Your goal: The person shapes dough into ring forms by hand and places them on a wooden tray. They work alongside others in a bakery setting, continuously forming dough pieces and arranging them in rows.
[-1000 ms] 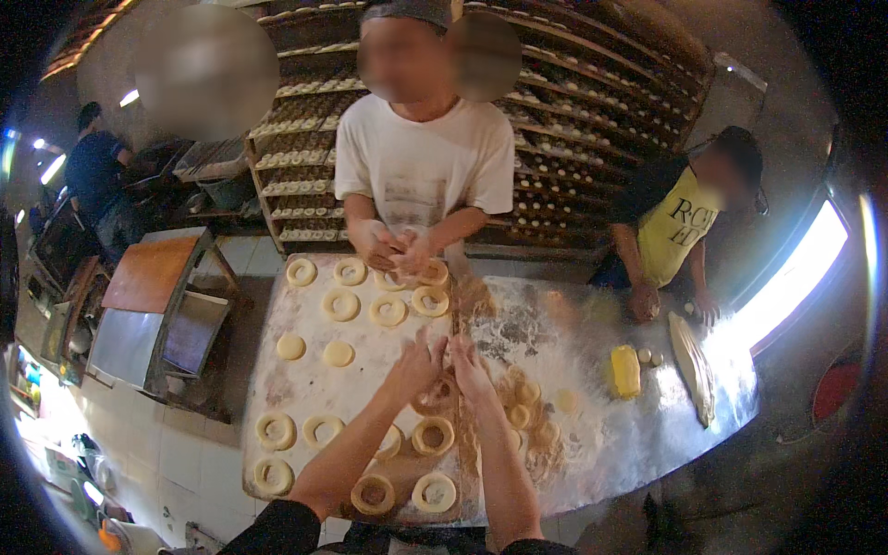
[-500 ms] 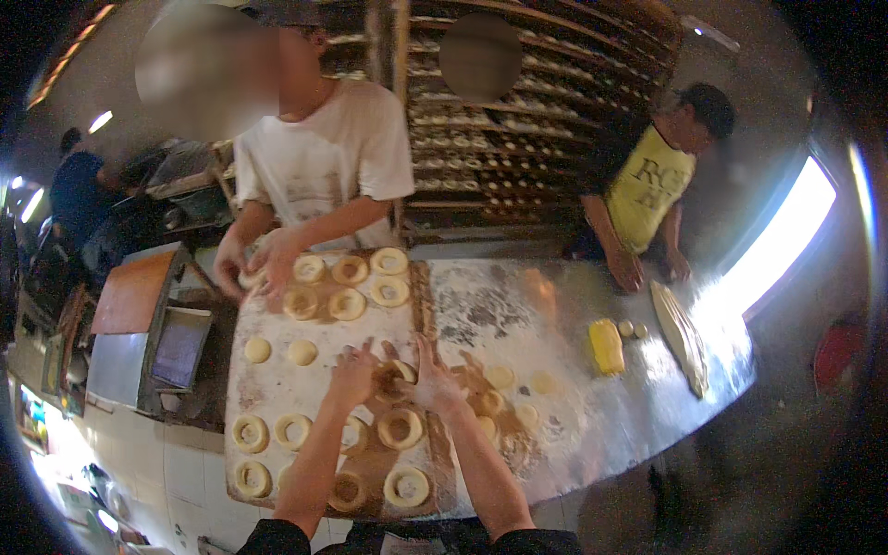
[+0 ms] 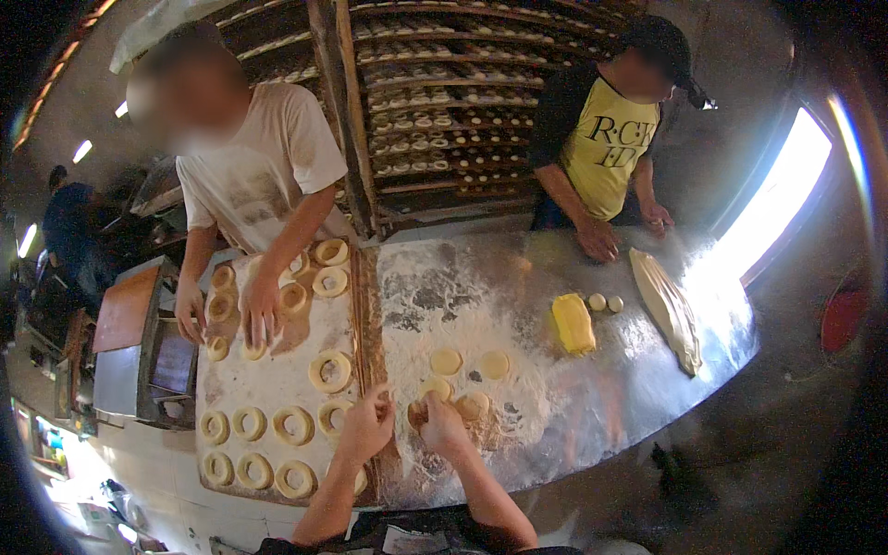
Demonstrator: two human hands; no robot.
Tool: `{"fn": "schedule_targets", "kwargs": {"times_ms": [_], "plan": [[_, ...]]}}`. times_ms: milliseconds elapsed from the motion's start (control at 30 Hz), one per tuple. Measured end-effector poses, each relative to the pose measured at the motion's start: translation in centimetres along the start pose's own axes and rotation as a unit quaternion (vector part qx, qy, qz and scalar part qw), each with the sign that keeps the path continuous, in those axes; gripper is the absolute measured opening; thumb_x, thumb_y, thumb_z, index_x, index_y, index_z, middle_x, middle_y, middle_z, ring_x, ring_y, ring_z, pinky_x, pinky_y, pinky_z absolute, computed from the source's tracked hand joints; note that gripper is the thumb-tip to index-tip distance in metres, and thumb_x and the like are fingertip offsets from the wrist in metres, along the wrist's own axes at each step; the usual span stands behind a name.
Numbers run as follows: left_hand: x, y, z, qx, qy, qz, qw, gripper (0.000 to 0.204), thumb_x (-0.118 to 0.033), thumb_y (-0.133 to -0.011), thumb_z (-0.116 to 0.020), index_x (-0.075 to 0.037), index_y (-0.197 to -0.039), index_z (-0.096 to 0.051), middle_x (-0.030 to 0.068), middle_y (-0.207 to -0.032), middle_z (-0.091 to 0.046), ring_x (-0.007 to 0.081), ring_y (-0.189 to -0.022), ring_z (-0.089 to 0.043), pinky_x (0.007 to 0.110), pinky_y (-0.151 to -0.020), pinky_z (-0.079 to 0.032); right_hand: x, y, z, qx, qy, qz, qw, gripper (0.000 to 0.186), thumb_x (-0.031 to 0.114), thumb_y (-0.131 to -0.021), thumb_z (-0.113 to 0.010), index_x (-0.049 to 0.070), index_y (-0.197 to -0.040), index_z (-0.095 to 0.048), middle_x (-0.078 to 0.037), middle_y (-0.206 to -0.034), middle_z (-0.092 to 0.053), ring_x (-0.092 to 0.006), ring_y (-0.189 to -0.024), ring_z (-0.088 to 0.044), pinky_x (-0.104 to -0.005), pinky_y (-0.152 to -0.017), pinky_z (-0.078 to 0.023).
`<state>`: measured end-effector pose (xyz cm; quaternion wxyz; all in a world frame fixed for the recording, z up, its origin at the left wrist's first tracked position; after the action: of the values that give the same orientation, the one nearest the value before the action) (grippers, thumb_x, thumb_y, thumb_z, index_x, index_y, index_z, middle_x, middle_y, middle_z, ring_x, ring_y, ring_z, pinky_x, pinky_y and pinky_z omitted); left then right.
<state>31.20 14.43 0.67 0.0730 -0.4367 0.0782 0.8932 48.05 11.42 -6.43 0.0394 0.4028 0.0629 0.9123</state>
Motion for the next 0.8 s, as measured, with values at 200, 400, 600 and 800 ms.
{"fn": "schedule_targets", "kwargs": {"times_ms": [200,400,600,800], "plan": [[-1.7,1.5,-3.4,0.153,0.147,0.064,0.975,0.031,-0.023,-0.092,-0.072,0.0,-0.111,-0.068,0.0169,-0.088,-0.073,0.0205,-0.084,-0.071,0.031,-0.078,-0.054,0.6,1.9,7.6,0.106,-0.347,0.015,0.932,0.054,-0.003,-0.088,-0.07,0.008,-0.124,-0.031,-0.014,-0.105,-0.063,-0.0183,-0.093,-0.061,-0.0315,-0.078,-0.051],[-6.1,2.7,-5.1,0.044,0.31,0.015,0.949,0.032,-0.012,-0.082,-0.08,-0.001,-0.11,-0.068,0.0128,-0.091,-0.073,0.0143,-0.084,-0.069,0.027,-0.076,-0.053,1.3,2.0,11.1,0.03,-0.309,0.048,0.949,0.055,-0.003,-0.088,-0.069,0.006,-0.13,-0.034,-0.013,-0.106,-0.064,-0.0229,-0.096,-0.063,-0.0343,-0.084,-0.052],[-9.5,2.4,-5.9,-0.162,-0.043,-0.14,0.976,0.036,0.005,-0.078,-0.066,-0.003,-0.112,-0.059,0.0152,-0.094,-0.063,0.0346,-0.093,-0.064,0.042,-0.079,-0.051,1.2,-0.3,10.4,-0.055,-0.264,0.136,0.953,0.065,-0.001,-0.088,-0.065,0.006,-0.145,-0.035,-0.012,-0.117,-0.063,-0.0232,-0.11,-0.062,-0.0369,-0.095,-0.049],[-8.6,2.8,-6.4,-0.102,0.404,-0.114,0.902,0.046,-0.003,-0.089,-0.063,-0.004,-0.131,-0.046,0.009,-0.092,-0.058,0.024,-0.088,-0.063,0.036,-0.082,-0.052,0.1,0.7,10.4,0.274,-0.791,0.072,0.542,0.049,0.013,-0.093,-0.061,0.002,-0.137,-0.041,-0.015,-0.112,-0.064,-0.0218,-0.098,-0.064,-0.0328,-0.089,-0.05]]}}
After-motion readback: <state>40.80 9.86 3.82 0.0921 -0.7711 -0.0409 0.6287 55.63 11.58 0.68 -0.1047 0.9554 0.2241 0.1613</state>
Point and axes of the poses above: each hand's wrist, its own y-axis away from the middle knuckle, its own z-axis out of the back of the hand, x = y × z, the point moved 3 cm from there along -y, towards the middle knuckle
